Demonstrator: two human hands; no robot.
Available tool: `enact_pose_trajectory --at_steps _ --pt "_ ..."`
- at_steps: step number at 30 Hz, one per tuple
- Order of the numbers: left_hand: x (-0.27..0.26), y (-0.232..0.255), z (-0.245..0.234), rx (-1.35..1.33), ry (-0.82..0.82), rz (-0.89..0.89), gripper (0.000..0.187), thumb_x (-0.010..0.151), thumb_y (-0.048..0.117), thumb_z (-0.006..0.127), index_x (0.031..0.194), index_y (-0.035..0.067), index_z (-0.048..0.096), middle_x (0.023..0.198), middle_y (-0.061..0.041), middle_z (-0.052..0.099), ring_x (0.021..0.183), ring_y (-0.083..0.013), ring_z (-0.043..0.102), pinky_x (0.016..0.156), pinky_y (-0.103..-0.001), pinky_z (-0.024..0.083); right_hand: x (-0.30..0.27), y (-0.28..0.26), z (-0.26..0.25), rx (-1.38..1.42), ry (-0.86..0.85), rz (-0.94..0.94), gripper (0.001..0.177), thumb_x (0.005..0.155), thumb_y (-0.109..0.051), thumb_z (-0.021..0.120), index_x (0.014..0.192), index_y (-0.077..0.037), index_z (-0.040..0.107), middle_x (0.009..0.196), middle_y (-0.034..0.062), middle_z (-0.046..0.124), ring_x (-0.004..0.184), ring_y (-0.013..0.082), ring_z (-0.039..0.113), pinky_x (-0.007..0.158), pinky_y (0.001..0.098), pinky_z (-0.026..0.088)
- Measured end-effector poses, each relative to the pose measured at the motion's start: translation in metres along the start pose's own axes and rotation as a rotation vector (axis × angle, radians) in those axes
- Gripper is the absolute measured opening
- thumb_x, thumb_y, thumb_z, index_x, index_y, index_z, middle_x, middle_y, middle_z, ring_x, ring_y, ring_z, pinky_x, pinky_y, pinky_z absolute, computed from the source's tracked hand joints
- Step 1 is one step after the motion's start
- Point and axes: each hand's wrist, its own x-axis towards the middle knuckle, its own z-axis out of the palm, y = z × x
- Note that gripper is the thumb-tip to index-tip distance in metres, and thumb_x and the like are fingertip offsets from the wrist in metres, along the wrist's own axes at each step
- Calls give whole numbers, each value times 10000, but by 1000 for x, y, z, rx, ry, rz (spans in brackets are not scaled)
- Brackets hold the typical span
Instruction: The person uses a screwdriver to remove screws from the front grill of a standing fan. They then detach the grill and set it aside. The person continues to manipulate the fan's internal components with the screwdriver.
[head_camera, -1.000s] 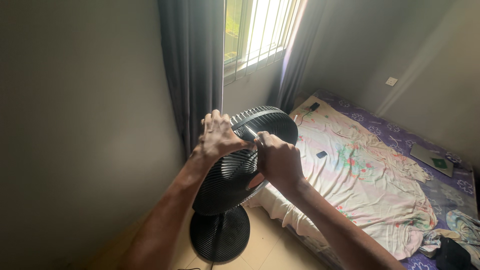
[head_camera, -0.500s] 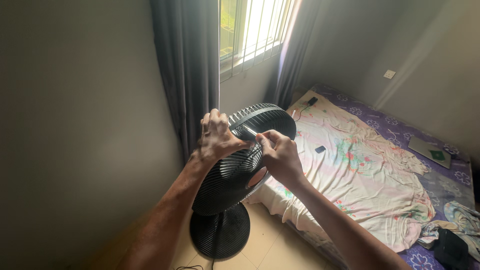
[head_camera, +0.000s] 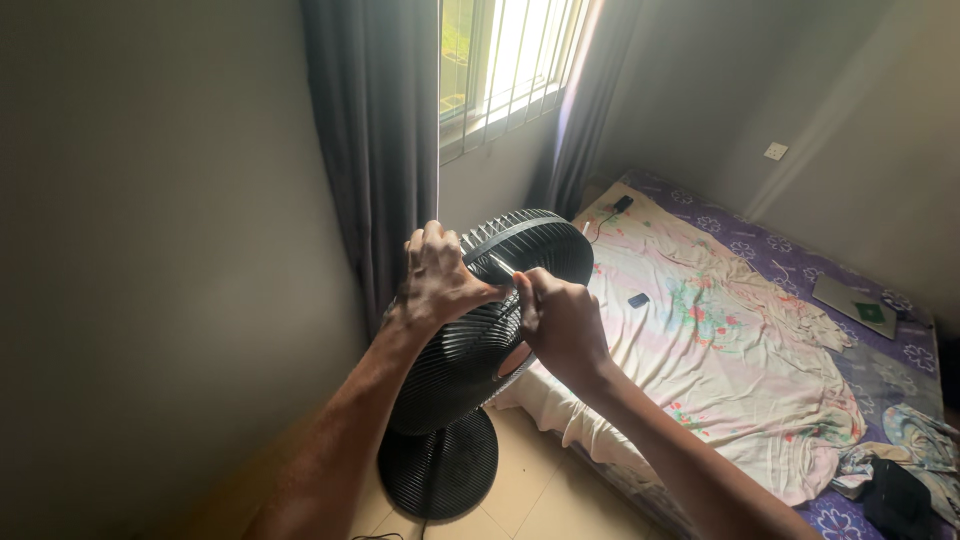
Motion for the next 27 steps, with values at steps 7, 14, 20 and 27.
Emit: enact_pose_trajectory --at_steps 7,14,20,27 --pt "-3 -2 3 19 43 10 1100 417 966 747 794 -66 689 878 -221 587 870 -352 642 723 -508 559 10 25 10 787 -281 640 400 1073 -325 545 945 -4 745 578 -60 473 473 64 399 457 296 336" --pt "-1 -6 10 31 48 6 1054 470 989 647 746 -28 647 801 -178 571 773 -286 616 643 -464 536 8 9 1 384 -245 382 202 990 -194 598 1020 5 584 612 68 636 528 153 605 506 335 466" --pt "-5 -2 9 13 138 62 1082 507 1044 571 682 -23 619 776 -179 558 732 -285 603 624 -467 525 5 0 -6 59 -193 83 153 960 -104 588 981 35 526 693 227 671 637 326 692 572 428 507" --pt "-3 0 -1 39 8 -16 1029 477 981 690 687 -26 645 792 -164 573 771 -275 607 659 -466 528 6 19 16 406 -203 349 254 1053 -211 612 909 -2 601 647 57 575 581 98 490 489 342 423"
